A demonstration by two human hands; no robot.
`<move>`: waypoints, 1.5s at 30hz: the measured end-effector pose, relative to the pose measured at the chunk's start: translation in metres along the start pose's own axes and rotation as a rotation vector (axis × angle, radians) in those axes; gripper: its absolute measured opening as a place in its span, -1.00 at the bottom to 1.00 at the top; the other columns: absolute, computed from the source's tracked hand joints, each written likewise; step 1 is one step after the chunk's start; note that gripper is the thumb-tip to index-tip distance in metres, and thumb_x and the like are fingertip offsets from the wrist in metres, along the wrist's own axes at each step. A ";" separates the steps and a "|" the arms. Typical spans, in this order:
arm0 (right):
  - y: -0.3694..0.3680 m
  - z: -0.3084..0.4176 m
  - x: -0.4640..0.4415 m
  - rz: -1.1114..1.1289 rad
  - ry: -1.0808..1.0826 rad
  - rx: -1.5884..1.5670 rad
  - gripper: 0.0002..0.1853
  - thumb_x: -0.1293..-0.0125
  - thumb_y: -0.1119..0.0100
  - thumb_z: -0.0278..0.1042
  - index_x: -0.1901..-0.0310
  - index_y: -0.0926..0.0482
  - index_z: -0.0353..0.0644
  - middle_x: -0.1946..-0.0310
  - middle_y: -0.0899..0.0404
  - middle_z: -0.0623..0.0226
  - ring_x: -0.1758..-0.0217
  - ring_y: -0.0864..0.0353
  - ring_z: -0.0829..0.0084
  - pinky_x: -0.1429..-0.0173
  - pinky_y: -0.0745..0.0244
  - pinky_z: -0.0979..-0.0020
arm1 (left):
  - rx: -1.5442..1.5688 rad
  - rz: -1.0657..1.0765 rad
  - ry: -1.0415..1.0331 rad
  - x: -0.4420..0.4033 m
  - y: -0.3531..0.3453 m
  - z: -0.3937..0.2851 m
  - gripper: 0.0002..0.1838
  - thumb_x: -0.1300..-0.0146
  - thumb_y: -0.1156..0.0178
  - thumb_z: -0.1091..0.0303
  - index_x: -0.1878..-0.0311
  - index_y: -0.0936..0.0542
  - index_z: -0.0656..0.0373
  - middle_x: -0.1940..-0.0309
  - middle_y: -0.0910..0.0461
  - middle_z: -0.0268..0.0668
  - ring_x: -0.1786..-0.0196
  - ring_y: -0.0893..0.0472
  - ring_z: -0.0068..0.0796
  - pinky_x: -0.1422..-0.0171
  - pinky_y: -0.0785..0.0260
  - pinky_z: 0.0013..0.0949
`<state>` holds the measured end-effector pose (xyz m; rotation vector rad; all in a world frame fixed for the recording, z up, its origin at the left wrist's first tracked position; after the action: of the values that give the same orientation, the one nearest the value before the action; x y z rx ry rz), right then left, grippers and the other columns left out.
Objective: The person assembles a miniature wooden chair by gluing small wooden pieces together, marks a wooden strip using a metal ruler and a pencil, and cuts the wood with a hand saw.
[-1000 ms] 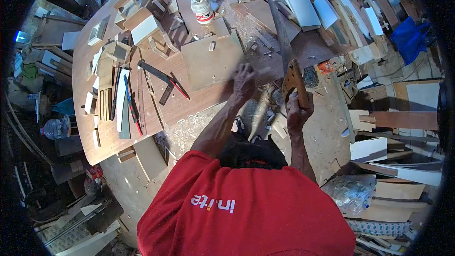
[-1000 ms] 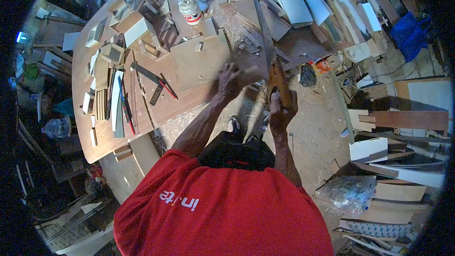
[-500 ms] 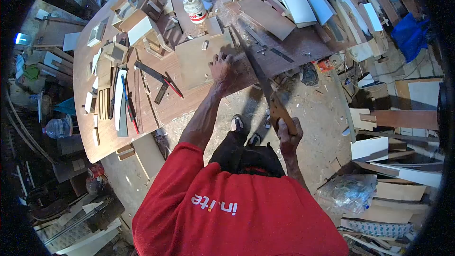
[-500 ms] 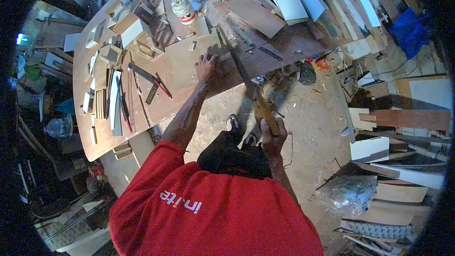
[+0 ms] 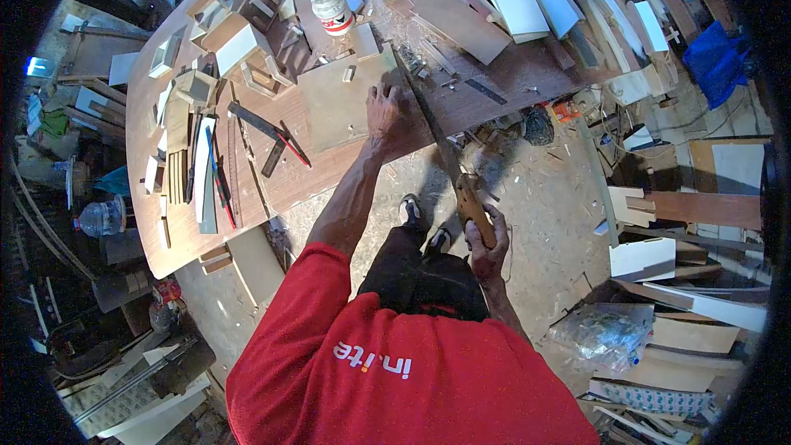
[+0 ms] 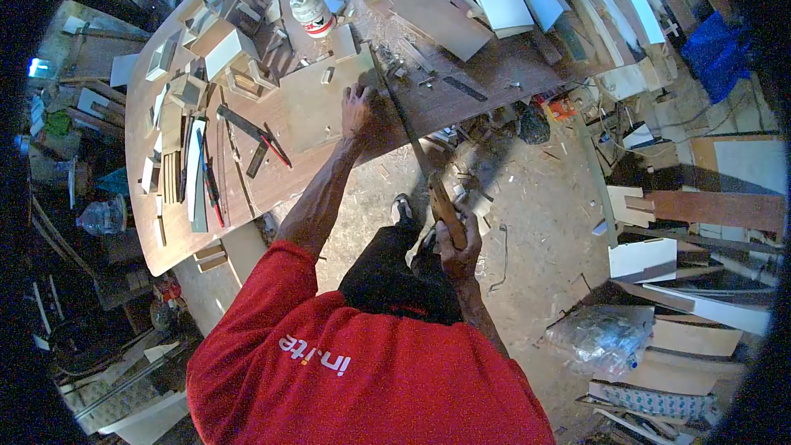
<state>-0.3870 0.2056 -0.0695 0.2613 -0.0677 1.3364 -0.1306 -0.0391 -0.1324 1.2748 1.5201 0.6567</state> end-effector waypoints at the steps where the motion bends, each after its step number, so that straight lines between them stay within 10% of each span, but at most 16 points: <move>1: -0.008 0.000 0.002 0.080 -0.055 -0.016 -0.55 -0.27 -0.20 -0.34 -0.16 -0.40 -0.27 0.47 -0.48 0.39 0.37 -0.53 0.53 0.22 -0.47 0.47 | -0.023 -0.069 -0.032 0.001 -0.002 0.002 -0.64 -0.07 -0.14 0.43 -0.01 -0.52 0.11 -0.02 -0.43 -0.09 -0.07 -0.37 0.06 -0.10 -0.34 -0.01; 18: -0.018 0.018 0.014 -0.021 0.205 0.119 -0.57 -0.27 -0.18 -0.37 -0.15 -0.49 -0.36 0.29 -0.69 0.16 0.36 -0.64 0.48 0.26 -0.54 0.38 | 0.128 -0.114 0.051 -0.006 -0.002 0.008 -0.69 -0.06 -0.22 0.31 0.07 -0.53 -0.13 0.09 -0.42 -0.27 0.00 -0.40 -0.04 0.05 -0.33 0.08; 29: -0.027 0.020 0.018 0.016 0.140 0.172 -0.49 -0.28 -0.18 -0.34 -0.25 -0.42 -0.31 0.02 -0.64 0.06 0.01 -0.66 0.34 -0.05 -0.51 0.38 | 0.300 -0.130 0.180 -0.014 0.009 0.013 -0.76 0.06 -0.26 0.36 0.24 -0.61 -0.04 0.13 -0.49 -0.24 -0.01 -0.42 -0.06 0.02 -0.32 0.03; 45: -0.024 0.020 0.031 -0.034 0.286 0.206 -0.55 -0.26 -0.20 -0.38 -0.19 -0.48 -0.27 0.18 -0.69 0.06 0.30 -0.73 0.35 0.22 -0.58 0.37 | 0.294 -0.158 0.137 -0.017 -0.005 0.029 -0.65 0.21 -0.38 0.35 0.23 -0.65 0.08 0.13 -0.56 -0.13 0.04 -0.47 0.02 -0.05 -0.40 -0.05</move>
<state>-0.3542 0.2259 -0.0470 0.2409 0.3149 1.3356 -0.1071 -0.0621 -0.1408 1.3300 1.8616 0.4355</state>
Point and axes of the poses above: each hand's wrist, its own x-axis away from the middle knuckle, its own y-axis out of the back of the hand, z = x × y, the point moved 10 cm from there along -x, towards the middle knuckle
